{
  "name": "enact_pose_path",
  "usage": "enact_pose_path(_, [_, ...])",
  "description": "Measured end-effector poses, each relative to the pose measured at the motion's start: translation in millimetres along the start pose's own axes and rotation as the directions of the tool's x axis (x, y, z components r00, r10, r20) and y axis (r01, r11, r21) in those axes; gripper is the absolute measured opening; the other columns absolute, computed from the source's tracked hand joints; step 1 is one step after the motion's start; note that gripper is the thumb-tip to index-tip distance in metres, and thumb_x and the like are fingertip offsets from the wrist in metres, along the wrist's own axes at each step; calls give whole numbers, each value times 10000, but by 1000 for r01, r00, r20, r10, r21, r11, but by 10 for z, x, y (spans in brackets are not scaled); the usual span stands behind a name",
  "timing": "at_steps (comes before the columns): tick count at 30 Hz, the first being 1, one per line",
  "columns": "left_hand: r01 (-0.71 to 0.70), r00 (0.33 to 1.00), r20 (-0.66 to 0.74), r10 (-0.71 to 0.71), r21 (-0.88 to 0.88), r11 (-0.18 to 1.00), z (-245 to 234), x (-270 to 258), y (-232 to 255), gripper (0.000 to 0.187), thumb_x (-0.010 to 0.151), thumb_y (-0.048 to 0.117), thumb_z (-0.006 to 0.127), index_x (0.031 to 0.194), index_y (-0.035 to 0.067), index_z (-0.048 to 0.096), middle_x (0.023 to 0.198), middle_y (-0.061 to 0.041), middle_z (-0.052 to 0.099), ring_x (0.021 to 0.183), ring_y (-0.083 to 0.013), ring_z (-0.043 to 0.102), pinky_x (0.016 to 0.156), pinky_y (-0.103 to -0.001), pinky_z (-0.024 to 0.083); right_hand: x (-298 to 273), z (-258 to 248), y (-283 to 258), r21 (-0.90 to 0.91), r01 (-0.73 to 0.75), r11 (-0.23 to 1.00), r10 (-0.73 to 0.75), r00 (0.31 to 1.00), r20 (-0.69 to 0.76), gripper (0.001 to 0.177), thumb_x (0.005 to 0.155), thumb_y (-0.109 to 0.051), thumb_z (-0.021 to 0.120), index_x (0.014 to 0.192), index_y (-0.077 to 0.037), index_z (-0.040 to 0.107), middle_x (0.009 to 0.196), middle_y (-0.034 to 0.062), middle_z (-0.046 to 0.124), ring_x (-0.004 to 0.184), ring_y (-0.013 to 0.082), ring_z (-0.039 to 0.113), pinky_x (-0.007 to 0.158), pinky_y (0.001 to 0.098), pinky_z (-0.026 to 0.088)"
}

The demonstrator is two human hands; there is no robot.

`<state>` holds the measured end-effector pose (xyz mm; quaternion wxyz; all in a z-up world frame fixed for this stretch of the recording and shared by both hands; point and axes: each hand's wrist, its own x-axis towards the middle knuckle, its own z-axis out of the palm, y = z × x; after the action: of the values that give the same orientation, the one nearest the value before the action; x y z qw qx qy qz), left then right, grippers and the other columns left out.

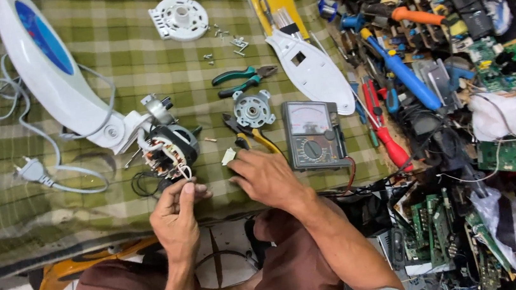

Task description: The person works on a disassembled electric fan motor, using a multimeter to test the electrical connections on the windings. They then use pliers to strip the insulation from the wires and continue manipulating the motor components.

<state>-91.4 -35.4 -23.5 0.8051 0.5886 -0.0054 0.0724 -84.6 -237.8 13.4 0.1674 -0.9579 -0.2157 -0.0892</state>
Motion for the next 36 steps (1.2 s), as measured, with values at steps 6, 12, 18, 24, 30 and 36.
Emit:
enact_pose_path(6, [79, 997, -18, -77, 147, 986, 41, -8, 127, 204, 1007, 138, 610, 1065, -33, 705, 851, -142, 746, 739, -226, 751, 738, -316, 663, -13, 33, 1, -99, 8, 995, -9, 1000, -10, 270, 906, -235, 778, 1097, -81, 664, 943, 62, 630, 780, 283, 629, 542, 436, 483])
enact_pose_path(12, [78, 997, -19, -76, 144, 987, 40, -10, 105, 181, 1017, 113, 609, 1077, -32, 699, 865, -150, 747, 748, -226, 753, 746, -305, 651, -8, 32, -3, -102, -10, 995, 10, 1000, -2, 253, 907, -246, 782, 1073, -91, 670, 908, 52, 620, 719, 261, 610, 466, 417, 448])
enact_pose_path(18, [124, 992, -14, -123, 148, 981, 32, 5, 161, 193, 1012, 120, 602, 1082, -25, 708, 865, -139, 750, 761, -226, 753, 761, -322, 662, -140, -366, 117, 194, -94, 977, 130, 976, -177, 177, 993, -130, 628, 1119, -55, 727, 1147, 139, 754, 1062, 273, 727, 997, 373, 595])
enact_pose_path(24, [82, 996, 11, -83, 91, 992, 8, 32, 127, 181, 981, 110, 627, 1074, -12, 725, 882, -141, 775, 746, -216, 767, 745, -303, 665, -944, -914, 2065, -399, -694, 599, 571, 720, -395, 239, 1064, -298, 562, 1136, -229, 780, 977, 88, 776, 844, 406, 714, 718, 508, 534])
enact_pose_path(30, [101, 995, 19, -102, 22, 995, -32, 62, 6, 213, 976, 131, 617, 1049, -35, 729, 892, -146, 789, 713, -222, 774, 705, -305, 651, -905, -1047, 2368, -655, -711, 256, 923, 380, -52, 363, 952, -184, 505, 1216, -174, 754, 1209, 223, 755, 1116, 458, 710, 885, 527, 556])
enact_pose_path(36, [105, 993, 45, -105, -8, 994, -58, 57, 54, 244, 978, 171, 619, 1080, -19, 734, 895, -152, 784, 756, -227, 777, 750, -313, 648, -977, -990, 2585, -607, -748, 267, 897, 424, -128, 263, 973, -299, 602, 1098, -144, 773, 1102, 201, 787, 1043, 457, 718, 799, 526, 535])
